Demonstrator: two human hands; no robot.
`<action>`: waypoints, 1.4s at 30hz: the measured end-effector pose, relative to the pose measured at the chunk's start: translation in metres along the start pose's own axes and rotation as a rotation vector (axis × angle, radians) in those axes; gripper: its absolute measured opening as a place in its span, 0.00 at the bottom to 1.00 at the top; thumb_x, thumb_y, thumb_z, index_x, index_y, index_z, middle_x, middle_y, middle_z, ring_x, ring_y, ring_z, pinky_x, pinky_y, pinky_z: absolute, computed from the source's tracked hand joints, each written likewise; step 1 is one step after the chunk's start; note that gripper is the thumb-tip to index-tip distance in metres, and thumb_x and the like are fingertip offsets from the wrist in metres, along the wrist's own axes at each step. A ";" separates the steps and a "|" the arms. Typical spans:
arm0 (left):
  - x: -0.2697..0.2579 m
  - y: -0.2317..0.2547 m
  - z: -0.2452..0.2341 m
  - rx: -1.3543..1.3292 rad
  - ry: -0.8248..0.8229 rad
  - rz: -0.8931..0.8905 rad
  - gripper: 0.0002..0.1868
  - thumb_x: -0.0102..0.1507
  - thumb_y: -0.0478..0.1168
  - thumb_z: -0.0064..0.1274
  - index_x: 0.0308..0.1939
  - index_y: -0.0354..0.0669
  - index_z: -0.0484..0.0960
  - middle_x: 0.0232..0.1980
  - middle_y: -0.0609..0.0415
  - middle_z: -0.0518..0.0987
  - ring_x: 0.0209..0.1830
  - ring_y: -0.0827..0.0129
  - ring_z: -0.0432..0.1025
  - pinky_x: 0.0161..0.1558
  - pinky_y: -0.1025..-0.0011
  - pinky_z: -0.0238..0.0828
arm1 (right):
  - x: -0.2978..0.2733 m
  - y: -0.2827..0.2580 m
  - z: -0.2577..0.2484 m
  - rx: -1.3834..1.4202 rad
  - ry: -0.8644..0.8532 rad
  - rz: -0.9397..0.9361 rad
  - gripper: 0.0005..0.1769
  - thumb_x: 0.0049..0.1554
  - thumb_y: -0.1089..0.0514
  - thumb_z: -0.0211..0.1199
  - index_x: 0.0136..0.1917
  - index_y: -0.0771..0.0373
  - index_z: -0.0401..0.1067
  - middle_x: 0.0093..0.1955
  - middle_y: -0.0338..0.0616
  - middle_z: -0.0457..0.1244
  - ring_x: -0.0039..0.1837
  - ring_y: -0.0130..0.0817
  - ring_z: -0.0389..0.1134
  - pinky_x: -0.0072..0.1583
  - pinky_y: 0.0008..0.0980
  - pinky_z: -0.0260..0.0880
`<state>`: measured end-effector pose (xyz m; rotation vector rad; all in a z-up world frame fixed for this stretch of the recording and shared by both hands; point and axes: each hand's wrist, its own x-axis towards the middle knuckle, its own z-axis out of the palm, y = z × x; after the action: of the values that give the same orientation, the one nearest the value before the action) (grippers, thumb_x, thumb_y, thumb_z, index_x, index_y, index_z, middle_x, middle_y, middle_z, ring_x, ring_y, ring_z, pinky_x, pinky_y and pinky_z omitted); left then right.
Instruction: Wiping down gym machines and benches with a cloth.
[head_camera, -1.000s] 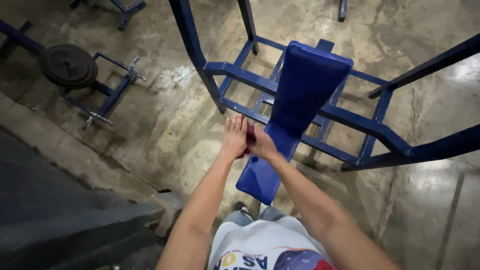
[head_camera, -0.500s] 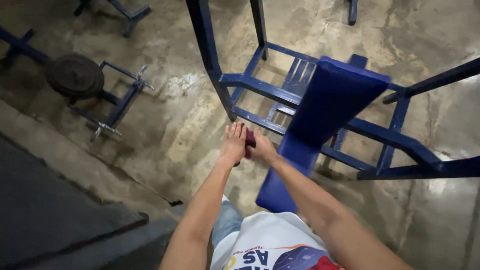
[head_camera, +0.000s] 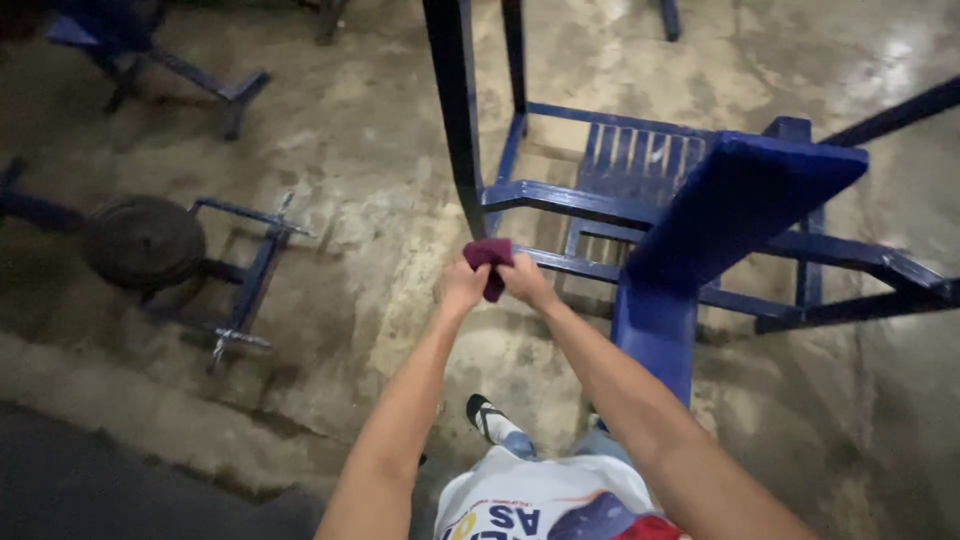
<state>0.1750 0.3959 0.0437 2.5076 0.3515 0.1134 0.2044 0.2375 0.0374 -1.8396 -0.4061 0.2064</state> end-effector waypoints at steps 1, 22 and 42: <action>0.018 -0.016 0.019 -0.008 -0.006 0.007 0.46 0.54 0.51 0.63 0.70 0.31 0.62 0.65 0.32 0.70 0.59 0.38 0.70 0.53 0.47 0.69 | 0.015 0.018 0.005 -0.009 0.008 0.005 0.17 0.57 0.64 0.55 0.59 0.61 0.76 0.47 0.51 0.71 0.50 0.40 0.72 0.54 0.39 0.71; 0.233 0.130 -0.135 -0.593 0.570 0.649 0.32 0.67 0.38 0.50 0.74 0.33 0.61 0.76 0.30 0.63 0.78 0.35 0.57 0.78 0.52 0.52 | 0.234 -0.139 -0.055 0.311 0.428 -0.362 0.11 0.63 0.62 0.60 0.52 0.73 0.77 0.42 0.35 0.69 0.45 0.22 0.65 0.47 0.26 0.69; 0.267 0.070 -0.116 -0.309 0.211 0.713 0.28 0.67 0.39 0.51 0.73 0.48 0.70 0.71 0.42 0.72 0.71 0.36 0.64 0.70 0.47 0.62 | 0.292 -0.122 -0.042 0.350 0.484 -0.231 0.33 0.64 0.56 0.64 0.79 0.66 0.63 0.59 0.45 0.70 0.59 0.27 0.64 0.64 0.28 0.66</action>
<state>0.4290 0.4784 0.1799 2.2010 -0.4612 0.6606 0.4678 0.3420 0.1845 -1.4232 -0.2205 -0.3070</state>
